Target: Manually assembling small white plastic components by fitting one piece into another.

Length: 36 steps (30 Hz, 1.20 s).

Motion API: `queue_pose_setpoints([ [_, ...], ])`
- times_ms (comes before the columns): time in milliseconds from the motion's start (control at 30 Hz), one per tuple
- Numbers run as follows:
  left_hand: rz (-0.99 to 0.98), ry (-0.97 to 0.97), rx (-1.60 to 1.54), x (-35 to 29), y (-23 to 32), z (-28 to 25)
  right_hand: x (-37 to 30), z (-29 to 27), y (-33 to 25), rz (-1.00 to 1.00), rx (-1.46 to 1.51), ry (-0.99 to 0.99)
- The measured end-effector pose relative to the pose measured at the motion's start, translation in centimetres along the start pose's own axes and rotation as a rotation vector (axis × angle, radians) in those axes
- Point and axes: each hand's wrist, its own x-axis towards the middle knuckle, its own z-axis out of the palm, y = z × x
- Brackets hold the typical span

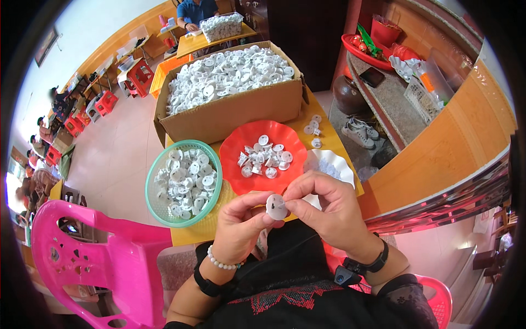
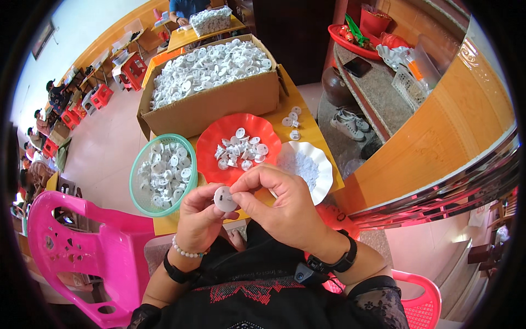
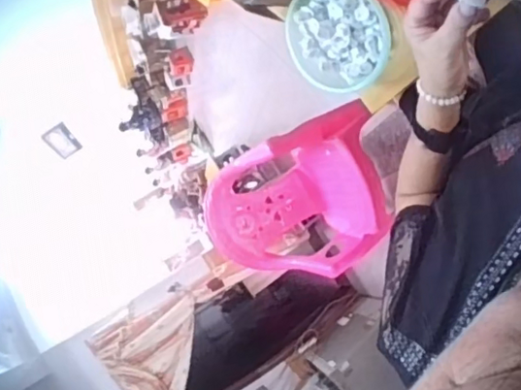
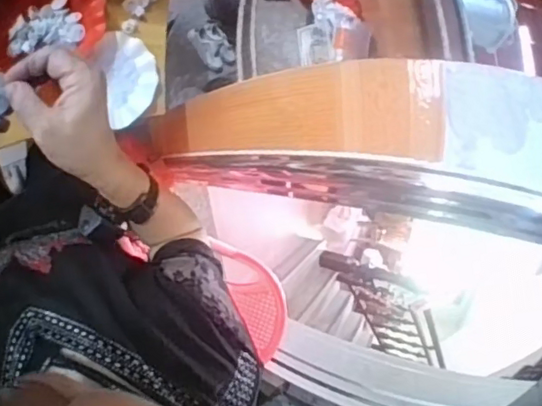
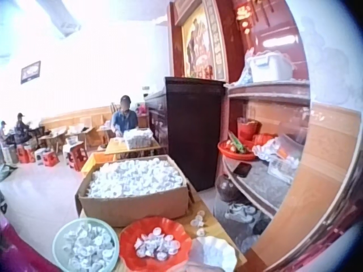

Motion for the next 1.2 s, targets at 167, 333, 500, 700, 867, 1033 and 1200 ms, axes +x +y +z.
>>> queue_pose_setpoints([
  [167, 0.001, -0.007, 0.0, 0.0, -0.1, -0.3, 0.1, -0.3, -0.4, -0.046, -0.117, -0.025],
  [333, -0.044, -0.027, -0.03, 0.0, 0.0, -0.5, 0.4, -0.5, 0.0, 0.211, 0.279, -0.057],
  [500, -0.049, 0.002, -0.017, -0.3, 0.0, -0.6, 0.4, -1.0, 1.6, 0.114, 0.42, -0.042],
  [700, -0.058, 0.017, 0.01, -0.1, 0.1, -0.6, 0.4, -1.4, 0.5, 0.164, 0.155, -0.074],
  [867, -0.064, 0.041, 0.051, 0.0, 0.0, -0.3, 0.1, -1.3, -1.3, 0.168, -0.015, -0.063],
  [1033, -0.04, 0.006, 0.051, 0.0, -0.1, -0.1, 0.6, -1.5, -1.3, -0.072, -0.305, -0.059],
  [1200, -0.006, 0.044, 0.144, 0.0, -0.2, 0.6, 0.6, -1.1, -1.4, -0.188, -0.43, -0.069],
])
